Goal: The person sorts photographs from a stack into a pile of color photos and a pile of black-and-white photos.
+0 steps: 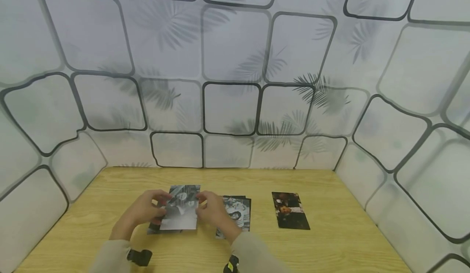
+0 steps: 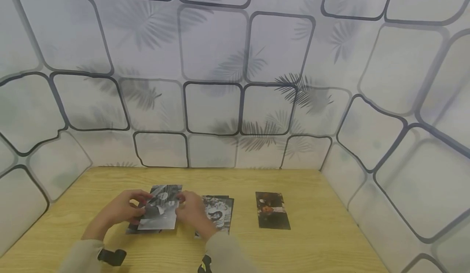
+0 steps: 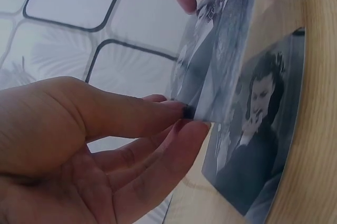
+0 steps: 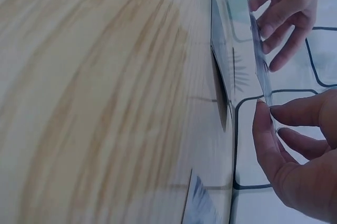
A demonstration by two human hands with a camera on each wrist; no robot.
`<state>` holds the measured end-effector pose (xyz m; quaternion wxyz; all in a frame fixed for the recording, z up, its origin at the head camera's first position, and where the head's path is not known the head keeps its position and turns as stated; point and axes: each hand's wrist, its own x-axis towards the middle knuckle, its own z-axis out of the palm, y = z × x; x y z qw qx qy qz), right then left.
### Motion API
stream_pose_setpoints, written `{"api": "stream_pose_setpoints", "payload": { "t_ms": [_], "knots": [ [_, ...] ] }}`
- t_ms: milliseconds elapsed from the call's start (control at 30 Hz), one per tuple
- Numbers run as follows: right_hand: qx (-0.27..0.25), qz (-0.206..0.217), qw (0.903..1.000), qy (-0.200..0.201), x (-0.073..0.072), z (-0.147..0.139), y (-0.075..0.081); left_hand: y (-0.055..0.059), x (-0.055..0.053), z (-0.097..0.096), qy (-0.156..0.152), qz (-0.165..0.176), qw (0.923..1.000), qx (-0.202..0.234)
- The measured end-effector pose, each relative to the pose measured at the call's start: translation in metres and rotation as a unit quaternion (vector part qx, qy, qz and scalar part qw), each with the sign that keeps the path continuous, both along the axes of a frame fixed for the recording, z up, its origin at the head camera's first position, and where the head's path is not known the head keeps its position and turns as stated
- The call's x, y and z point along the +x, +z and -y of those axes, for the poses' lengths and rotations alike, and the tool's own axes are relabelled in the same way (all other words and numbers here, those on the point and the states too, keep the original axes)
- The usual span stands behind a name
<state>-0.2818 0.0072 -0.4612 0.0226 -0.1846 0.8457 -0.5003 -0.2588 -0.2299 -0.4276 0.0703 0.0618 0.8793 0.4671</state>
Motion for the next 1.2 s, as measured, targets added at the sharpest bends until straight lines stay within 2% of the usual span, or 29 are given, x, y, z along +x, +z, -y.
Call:
{"api": "stream_pose_setpoints", "payload": {
  "t_ms": [267,500,767,900,1067,1200],
  "knots": [
    [0.035,-0.011,0.9993,-0.008,-0.002,0.018,-0.002,-0.002,-0.001,0.013,0.008,0.008,0.9999,0.001],
    [0.051,0.003,0.9986,-0.009,-0.005,0.031,-0.004,-0.006,0.000,0.020,0.021,0.011,0.9997,-0.005],
    [0.082,0.005,0.9964,-0.021,-0.004,0.043,-0.007,-0.009,0.001,0.019,0.050,0.008,0.9971,-0.056],
    [0.108,-0.007,0.9938,-0.024,-0.001,0.047,-0.008,-0.011,0.000,0.019,0.057,0.010,0.9958,-0.071],
    [0.133,-0.023,0.9903,-0.033,-0.001,0.050,-0.008,-0.017,-0.003,0.018,0.053,0.005,0.9948,-0.087],
    [0.138,-0.010,0.9893,-0.045,0.000,0.053,-0.008,-0.018,-0.004,0.016,0.051,0.004,0.9934,-0.102]
  ]
}}
